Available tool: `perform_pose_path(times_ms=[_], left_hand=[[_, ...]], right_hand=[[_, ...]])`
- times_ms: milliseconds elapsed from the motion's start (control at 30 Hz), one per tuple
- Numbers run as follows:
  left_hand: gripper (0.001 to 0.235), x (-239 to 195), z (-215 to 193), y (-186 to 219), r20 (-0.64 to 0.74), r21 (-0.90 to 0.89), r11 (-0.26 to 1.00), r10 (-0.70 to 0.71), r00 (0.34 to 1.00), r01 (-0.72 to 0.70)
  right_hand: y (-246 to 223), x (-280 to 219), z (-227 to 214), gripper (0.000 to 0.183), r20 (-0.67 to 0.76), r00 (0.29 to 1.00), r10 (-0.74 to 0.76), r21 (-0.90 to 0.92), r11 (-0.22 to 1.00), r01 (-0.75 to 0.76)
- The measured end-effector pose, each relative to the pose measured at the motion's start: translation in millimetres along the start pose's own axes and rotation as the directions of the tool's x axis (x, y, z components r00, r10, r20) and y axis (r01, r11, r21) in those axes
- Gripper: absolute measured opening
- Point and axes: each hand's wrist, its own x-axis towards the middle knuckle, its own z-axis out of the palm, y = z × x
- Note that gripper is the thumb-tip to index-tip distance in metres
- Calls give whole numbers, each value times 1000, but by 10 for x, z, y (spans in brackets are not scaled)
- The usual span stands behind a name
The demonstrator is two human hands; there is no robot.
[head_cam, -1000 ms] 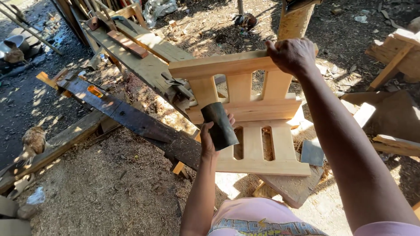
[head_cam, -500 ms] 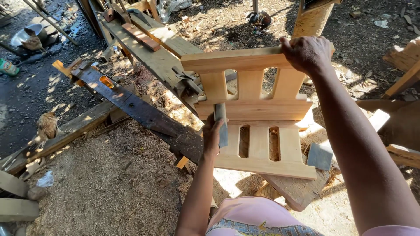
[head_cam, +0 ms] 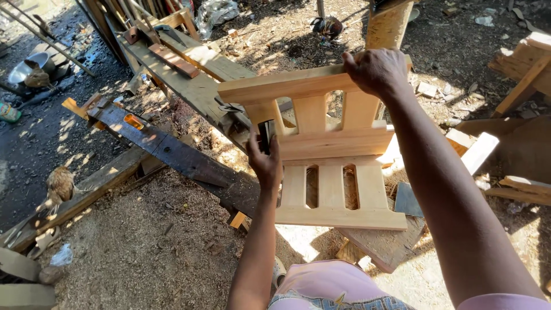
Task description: The person wipes a wooden chair back with a green cloth, then uses a sanding block to smooth the edges and surfaces of the chair back. The person repositions the chair back multiple times to sand different sides and corners.
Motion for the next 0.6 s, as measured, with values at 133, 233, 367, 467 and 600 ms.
perform_pose_path(times_ms=[133,233,367,467,600], left_hand=[[61,0,-48,-10,60,-107,993,-53,997,59],[30,-15,70,-159,125,241,961,106,986,-134],[30,78,216,1,187,229,955,150,971,-191],[38,156,360,-7,142,276,939,173,975,-206],[43,215,531,-22,230,531,806,160,960,-262]], right_hand=[[51,71,75,76,-104,992,-66,-28,998,63],[87,103,105,83,-93,994,-59,-29,998,57],[110,147,177,80,-155,981,-120,15,992,124],[99,172,161,78,-145,983,-112,35,992,118],[102,123,145,81,-179,976,-124,68,988,138]])
